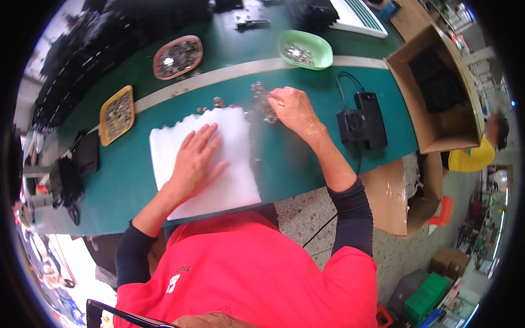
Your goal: The person uses a small screwdriver to remove screws from a black rectangular electronic device placed on a white foam pad. They place the removed screws into a pink bowl and set the device aside. The person then picks up another device and repeats the process of unscrewing and organizing the components.
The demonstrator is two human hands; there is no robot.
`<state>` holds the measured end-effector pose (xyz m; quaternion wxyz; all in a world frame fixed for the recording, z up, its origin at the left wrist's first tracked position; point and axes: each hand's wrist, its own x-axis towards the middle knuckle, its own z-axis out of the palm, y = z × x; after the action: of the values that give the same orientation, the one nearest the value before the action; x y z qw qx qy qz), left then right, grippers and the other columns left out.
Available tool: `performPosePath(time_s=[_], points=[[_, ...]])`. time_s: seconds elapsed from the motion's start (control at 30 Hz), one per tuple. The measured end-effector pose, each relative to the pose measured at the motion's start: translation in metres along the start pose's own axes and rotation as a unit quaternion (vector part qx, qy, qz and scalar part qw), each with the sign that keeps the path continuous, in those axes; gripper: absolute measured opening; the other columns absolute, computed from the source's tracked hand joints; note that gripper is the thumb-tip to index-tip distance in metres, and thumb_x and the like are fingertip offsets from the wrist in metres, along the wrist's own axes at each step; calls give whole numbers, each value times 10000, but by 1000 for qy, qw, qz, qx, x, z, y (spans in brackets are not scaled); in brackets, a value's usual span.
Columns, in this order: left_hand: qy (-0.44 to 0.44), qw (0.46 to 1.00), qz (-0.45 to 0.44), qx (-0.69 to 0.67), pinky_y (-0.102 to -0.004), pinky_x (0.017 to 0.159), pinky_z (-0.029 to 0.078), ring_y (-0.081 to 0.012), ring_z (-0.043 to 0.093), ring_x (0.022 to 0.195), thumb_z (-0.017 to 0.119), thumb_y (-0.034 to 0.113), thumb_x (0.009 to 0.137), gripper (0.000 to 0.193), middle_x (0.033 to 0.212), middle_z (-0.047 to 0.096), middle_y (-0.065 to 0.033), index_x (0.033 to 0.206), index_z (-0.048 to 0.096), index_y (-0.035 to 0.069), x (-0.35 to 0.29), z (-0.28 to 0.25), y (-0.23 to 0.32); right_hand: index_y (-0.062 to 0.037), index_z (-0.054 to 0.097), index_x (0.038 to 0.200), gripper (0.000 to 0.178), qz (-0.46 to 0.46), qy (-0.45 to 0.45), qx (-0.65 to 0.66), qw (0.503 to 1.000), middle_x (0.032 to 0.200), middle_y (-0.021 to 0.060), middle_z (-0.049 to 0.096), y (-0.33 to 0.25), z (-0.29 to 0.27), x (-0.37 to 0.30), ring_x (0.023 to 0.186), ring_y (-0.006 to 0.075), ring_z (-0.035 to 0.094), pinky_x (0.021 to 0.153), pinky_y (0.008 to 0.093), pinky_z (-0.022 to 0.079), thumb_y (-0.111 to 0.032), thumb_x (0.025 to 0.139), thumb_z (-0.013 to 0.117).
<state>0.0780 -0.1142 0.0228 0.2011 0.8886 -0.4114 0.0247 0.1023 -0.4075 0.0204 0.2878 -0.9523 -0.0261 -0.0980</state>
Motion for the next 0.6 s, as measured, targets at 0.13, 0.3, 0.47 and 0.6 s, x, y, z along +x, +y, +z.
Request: performPosePath(time_s=[0.13, 0.3, 0.47, 0.6], points=[[1, 998, -48, 36, -518, 1174, 170, -354, 244, 1447, 604, 438, 886, 704, 1542, 284, -217, 1429, 425, 28, -41, 19, -2, -68, 702, 1001, 228, 3, 15, -95, 995, 932, 188, 643, -19, 17, 17, 897, 380, 644, 794, 475, 517, -250, 890, 622], [18, 994, -101, 23, -510, 1179, 151, -357, 212, 1458, 581, 431, 891, 694, 1549, 268, -221, 1434, 418, 32, -60, 11, -8, -80, 690, 1026, 250, 24, 45, -203, 978, 986, 187, 643, -37, 29, 40, 930, 386, 646, 824, 469, 525, -273, 870, 658], [107, 991, -77, -19, -497, 1127, 282, -387, 362, 1369, 659, 308, 845, 539, 1459, 400, -229, 1300, 545, 41, -81, 5, -33, -58, 680, 1002, 205, 22, -33, -244, 969, 1014, 171, 669, -49, 41, 48, 973, 375, 646, 827, 472, 528, -205, 859, 664], [275, 954, -113, -24, -446, 923, 483, -369, 590, 1090, 684, 87, 778, 172, 1151, 632, -189, 941, 694, 35, -93, -45, -94, -52, 683, 977, 175, 27, -37, -230, 972, 959, 176, 688, -51, 37, 45, 941, 377, 654, 823, 467, 523, -174, 853, 662]])
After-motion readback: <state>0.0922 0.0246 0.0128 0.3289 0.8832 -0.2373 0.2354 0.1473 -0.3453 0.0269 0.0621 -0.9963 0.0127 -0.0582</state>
